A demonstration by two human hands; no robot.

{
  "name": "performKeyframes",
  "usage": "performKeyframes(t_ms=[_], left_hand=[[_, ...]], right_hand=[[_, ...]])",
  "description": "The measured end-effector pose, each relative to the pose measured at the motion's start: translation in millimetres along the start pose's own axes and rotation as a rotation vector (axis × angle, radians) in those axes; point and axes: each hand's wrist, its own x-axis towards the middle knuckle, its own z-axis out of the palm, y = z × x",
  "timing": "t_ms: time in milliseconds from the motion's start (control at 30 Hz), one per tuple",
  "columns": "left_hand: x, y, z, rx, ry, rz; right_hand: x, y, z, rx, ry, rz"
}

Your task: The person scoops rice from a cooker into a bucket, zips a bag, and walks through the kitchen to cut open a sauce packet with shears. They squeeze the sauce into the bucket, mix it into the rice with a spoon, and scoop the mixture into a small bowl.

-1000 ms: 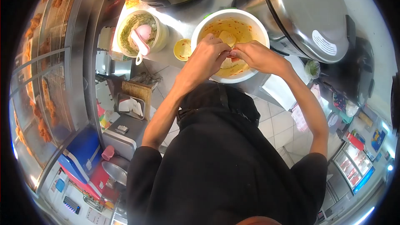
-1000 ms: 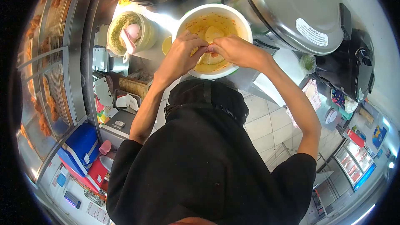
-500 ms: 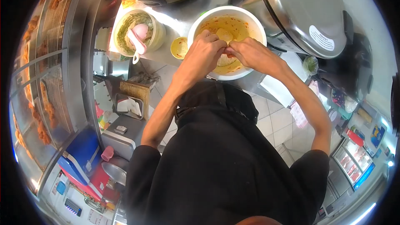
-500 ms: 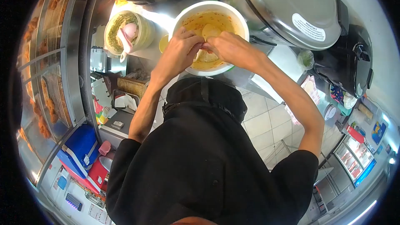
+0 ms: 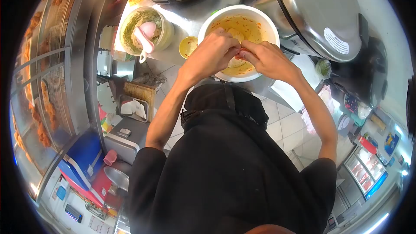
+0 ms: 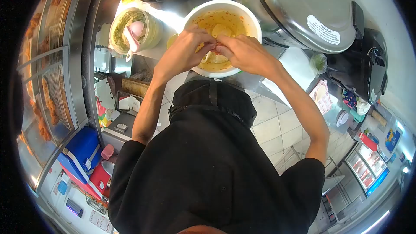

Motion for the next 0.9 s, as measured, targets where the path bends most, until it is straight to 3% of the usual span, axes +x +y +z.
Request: performKeyframes(t_ms=[367, 467, 567, 633, 800, 900], left_hand=[[1.8, -1.8, 3.2, -0.120, -0.035, -0.037], [0.2, 9.6, -2.0, -0.107, 0.043, -0.066], [1.7, 14.3, -15.0, -0.086, 0.097, 0.014], [3.7, 10.0, -20.7, -0.069, 0.031, 0.106], [5.8, 6.7, -16.4, 0.035, 0.051, 0.148], [3.4, 8.4, -19.6, 0.062, 0.012, 0.148]], right_hand=[[-6.7, -0.7, 12.1, 0.130, 0.086, -0.005], [-11.8, -4.2, 6.0, 0.165, 0.119, 0.020], [-17.5, -8.8, 3.2, 0.212, 0.164, -0.007], [-20.1, -16.8, -1.9, 0.223, 0.152, 0.032], [-20.1, -24.9, -10.7, 0.263, 0.107, 0.109], [-24.5, -31.3, -18.2, 0.110, 0.022, 0.115]])
